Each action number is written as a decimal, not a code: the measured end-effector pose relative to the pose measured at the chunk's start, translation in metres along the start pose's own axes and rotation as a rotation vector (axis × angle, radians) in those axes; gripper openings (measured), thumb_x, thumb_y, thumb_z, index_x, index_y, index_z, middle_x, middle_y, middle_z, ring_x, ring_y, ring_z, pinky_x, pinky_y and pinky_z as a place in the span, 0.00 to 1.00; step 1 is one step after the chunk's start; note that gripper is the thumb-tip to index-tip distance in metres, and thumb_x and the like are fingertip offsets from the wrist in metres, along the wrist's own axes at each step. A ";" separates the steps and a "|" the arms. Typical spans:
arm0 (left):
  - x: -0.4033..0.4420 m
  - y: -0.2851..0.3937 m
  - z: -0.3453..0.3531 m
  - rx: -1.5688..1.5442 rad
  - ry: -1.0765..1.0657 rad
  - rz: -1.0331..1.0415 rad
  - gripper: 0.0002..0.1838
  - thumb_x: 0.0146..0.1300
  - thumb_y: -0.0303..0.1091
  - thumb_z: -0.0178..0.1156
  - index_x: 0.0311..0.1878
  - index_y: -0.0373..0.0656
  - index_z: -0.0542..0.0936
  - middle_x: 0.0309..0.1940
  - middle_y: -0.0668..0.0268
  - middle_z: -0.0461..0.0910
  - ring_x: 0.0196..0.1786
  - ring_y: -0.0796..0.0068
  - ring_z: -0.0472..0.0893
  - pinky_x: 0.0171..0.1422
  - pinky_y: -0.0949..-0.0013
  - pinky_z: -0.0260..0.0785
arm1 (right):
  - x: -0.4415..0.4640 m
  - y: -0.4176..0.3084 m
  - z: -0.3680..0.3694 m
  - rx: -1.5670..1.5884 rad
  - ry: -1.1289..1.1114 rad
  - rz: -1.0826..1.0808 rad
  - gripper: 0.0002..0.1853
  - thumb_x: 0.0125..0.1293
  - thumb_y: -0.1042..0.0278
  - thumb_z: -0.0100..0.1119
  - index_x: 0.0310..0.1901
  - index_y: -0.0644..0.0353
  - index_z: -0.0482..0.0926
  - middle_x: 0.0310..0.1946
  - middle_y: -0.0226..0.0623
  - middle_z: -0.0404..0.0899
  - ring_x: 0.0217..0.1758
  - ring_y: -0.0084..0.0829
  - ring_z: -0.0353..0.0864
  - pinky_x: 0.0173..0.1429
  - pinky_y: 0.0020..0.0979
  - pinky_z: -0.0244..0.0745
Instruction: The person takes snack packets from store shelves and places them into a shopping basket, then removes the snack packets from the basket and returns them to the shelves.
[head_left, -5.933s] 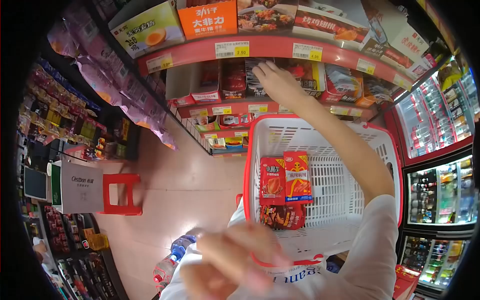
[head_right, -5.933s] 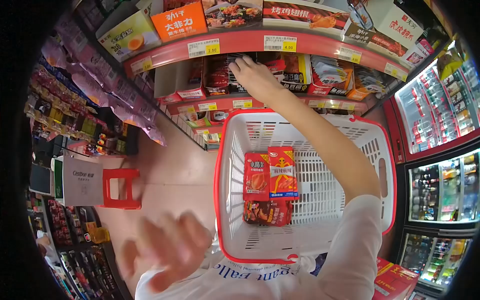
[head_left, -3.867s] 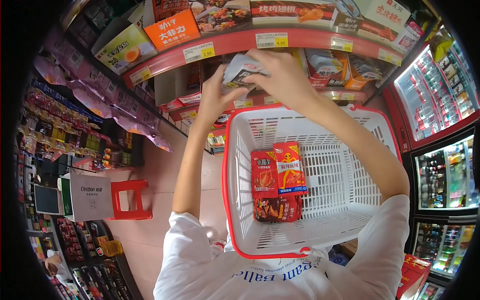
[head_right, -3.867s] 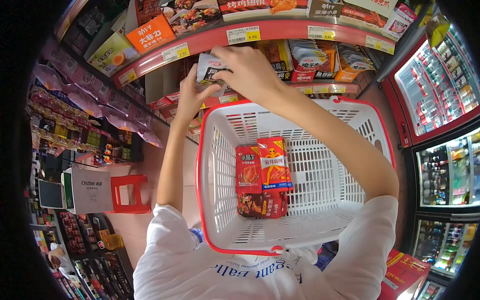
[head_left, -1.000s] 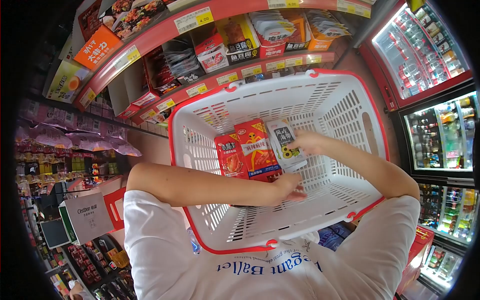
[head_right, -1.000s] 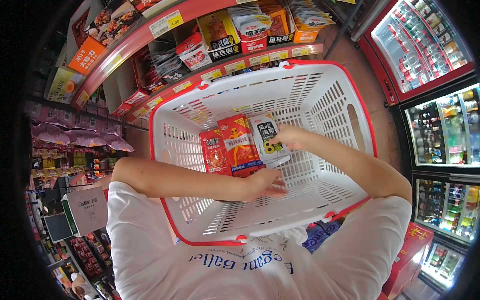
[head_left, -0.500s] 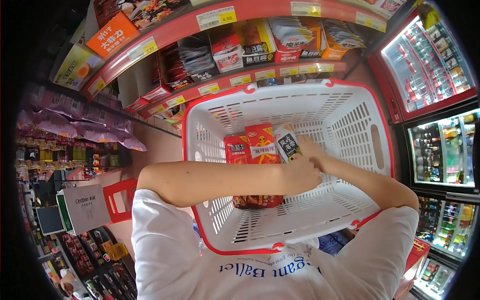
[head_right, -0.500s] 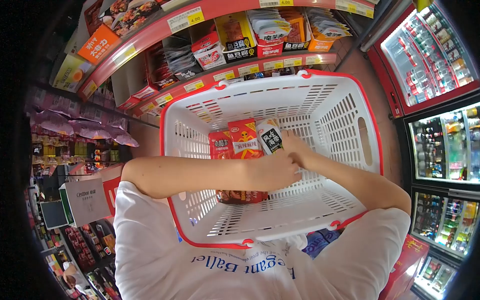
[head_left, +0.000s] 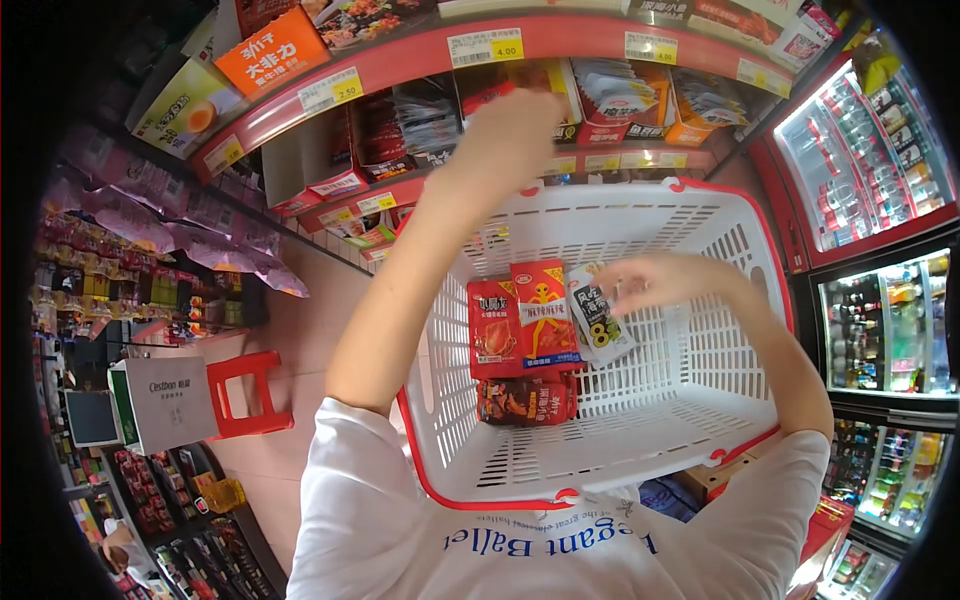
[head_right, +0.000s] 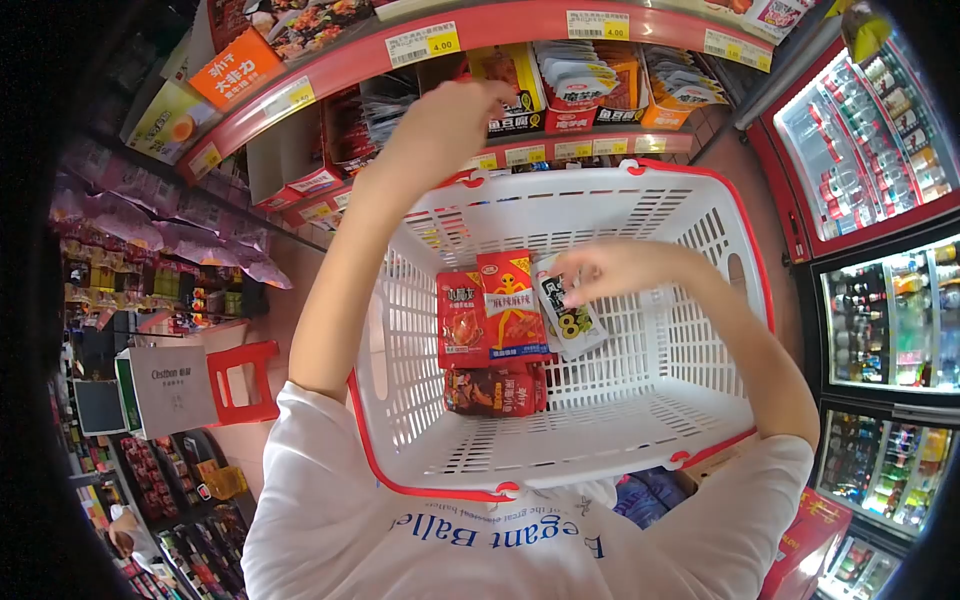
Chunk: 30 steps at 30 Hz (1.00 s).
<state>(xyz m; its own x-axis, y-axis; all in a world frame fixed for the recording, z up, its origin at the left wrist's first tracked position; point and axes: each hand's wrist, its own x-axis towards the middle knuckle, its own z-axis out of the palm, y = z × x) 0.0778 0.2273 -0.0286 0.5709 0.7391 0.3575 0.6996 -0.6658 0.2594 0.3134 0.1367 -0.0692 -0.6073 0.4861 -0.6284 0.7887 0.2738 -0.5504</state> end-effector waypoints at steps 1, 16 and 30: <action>0.001 -0.017 0.005 -0.036 0.068 -0.044 0.19 0.56 0.19 0.53 0.52 0.40 0.79 0.41 0.53 0.83 0.48 0.53 0.82 0.52 0.57 0.73 | -0.003 -0.008 -0.013 0.236 0.047 -0.152 0.26 0.65 0.53 0.62 0.59 0.62 0.73 0.49 0.42 0.80 0.53 0.33 0.80 0.58 0.35 0.74; -0.004 -0.085 0.039 0.160 0.140 -0.340 0.23 0.51 0.23 0.60 0.54 0.41 0.78 0.46 0.52 0.82 0.52 0.47 0.78 0.54 0.53 0.75 | 0.168 -0.025 -0.129 -0.401 1.175 -0.376 0.33 0.57 0.67 0.63 0.66 0.58 0.65 0.59 0.52 0.71 0.55 0.53 0.76 0.57 0.43 0.73; -0.007 -0.095 0.033 0.006 0.200 -0.357 0.22 0.53 0.31 0.66 0.54 0.47 0.81 0.41 0.51 0.83 0.48 0.50 0.81 0.51 0.53 0.74 | 0.165 -0.029 -0.126 -0.499 1.219 -0.265 0.24 0.56 0.63 0.67 0.54 0.59 0.76 0.56 0.48 0.73 0.62 0.50 0.68 0.66 0.49 0.59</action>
<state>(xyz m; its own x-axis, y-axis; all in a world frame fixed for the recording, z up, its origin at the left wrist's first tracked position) 0.0217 0.2886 -0.0849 0.1973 0.8890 0.4132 0.8416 -0.3698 0.3937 0.2019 0.3132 -0.0878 -0.4797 0.7241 0.4956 0.7705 0.6178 -0.1569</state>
